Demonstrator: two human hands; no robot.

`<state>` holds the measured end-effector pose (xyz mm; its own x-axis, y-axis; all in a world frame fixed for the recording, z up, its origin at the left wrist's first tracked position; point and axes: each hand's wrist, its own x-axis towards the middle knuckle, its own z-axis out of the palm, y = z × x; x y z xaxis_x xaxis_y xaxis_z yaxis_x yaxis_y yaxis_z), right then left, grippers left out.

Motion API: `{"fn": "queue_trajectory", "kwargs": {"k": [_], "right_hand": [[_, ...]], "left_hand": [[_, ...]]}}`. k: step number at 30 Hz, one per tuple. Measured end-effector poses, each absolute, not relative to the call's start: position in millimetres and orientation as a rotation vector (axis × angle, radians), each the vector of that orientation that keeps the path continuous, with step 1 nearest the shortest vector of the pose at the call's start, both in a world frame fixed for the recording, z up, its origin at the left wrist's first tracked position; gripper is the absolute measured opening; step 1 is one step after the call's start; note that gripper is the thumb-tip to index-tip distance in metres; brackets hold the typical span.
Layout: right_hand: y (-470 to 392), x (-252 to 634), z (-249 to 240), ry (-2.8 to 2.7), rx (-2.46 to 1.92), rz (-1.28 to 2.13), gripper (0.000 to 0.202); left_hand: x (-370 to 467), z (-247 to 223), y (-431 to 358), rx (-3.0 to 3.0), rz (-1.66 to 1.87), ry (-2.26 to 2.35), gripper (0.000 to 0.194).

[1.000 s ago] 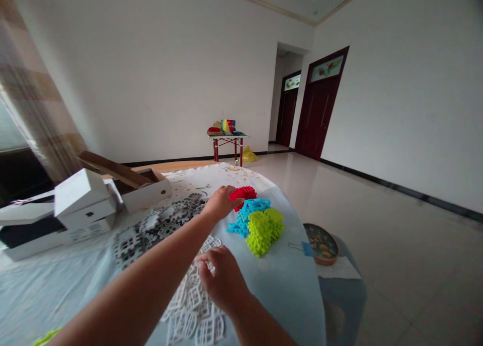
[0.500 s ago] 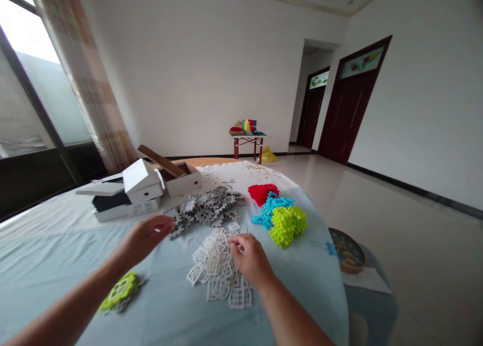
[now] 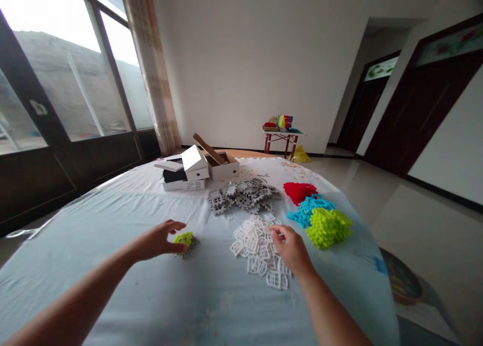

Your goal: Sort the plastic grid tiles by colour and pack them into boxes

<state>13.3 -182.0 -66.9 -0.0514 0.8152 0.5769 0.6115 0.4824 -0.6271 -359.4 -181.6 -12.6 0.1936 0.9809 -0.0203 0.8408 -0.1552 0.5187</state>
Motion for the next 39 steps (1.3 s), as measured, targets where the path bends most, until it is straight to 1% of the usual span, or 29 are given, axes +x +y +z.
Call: {"fn": "queue_trajectory", "kwargs": {"k": [3,8,11,13,17,22,24,27,29,31,36,39], "right_hand": [[-181.5,13.6,-67.5,-1.744,-1.224,0.249,0.022],[-181.4,12.7,-65.5,-1.737,-1.238,0.221,0.022],[-181.5,11.7,-62.8,-1.733,-1.244,0.209,0.021],[-181.6,11.2,-61.2,-1.729,-1.250,0.203,0.020],[-182.4,9.8,-59.9,-1.733,-1.242,0.214,0.020],[-189.3,4.0,-54.0,-1.742,-1.177,0.277,0.019],[-195.8,-0.6,-47.0,-1.779,-1.121,0.317,0.023],[-208.0,-9.7,-34.4,-1.851,-1.008,0.396,0.036],[-215.3,-16.6,-27.8,-1.898,-0.925,0.452,0.046],[-220.0,-23.1,-24.6,-1.944,-0.864,0.492,0.050],[-220.8,-32.9,-27.2,-1.975,-0.829,0.515,0.043],[-219.3,-33.7,-29.5,-1.950,-0.807,0.575,0.043]], "left_hand": [[-361.0,-13.5,-184.2,2.033,0.448,1.682,0.065],[-373.3,-34.9,-172.4,2.098,0.481,1.674,0.053],[-379.8,-49.0,-159.3,2.188,0.582,1.662,0.043],[-377.5,-51.5,-152.9,2.217,0.704,1.665,0.040],[-349.5,-39.5,-156.9,2.029,0.927,1.619,0.046],[-279.6,-22.3,-189.3,1.560,0.995,1.193,0.047],[-252.7,-20.6,-201.9,1.425,1.003,1.070,0.051],[-226.1,-21.5,-214.3,1.287,0.975,0.926,0.056],[-218.0,-22.6,-218.3,1.234,0.974,0.865,0.053],[-215.3,-23.8,-219.7,1.185,0.998,0.850,0.050],[-218.2,-28.7,-217.3,1.142,1.012,0.865,0.050],[-220.0,-30.4,-215.2,1.186,1.000,0.871,0.054]]}}
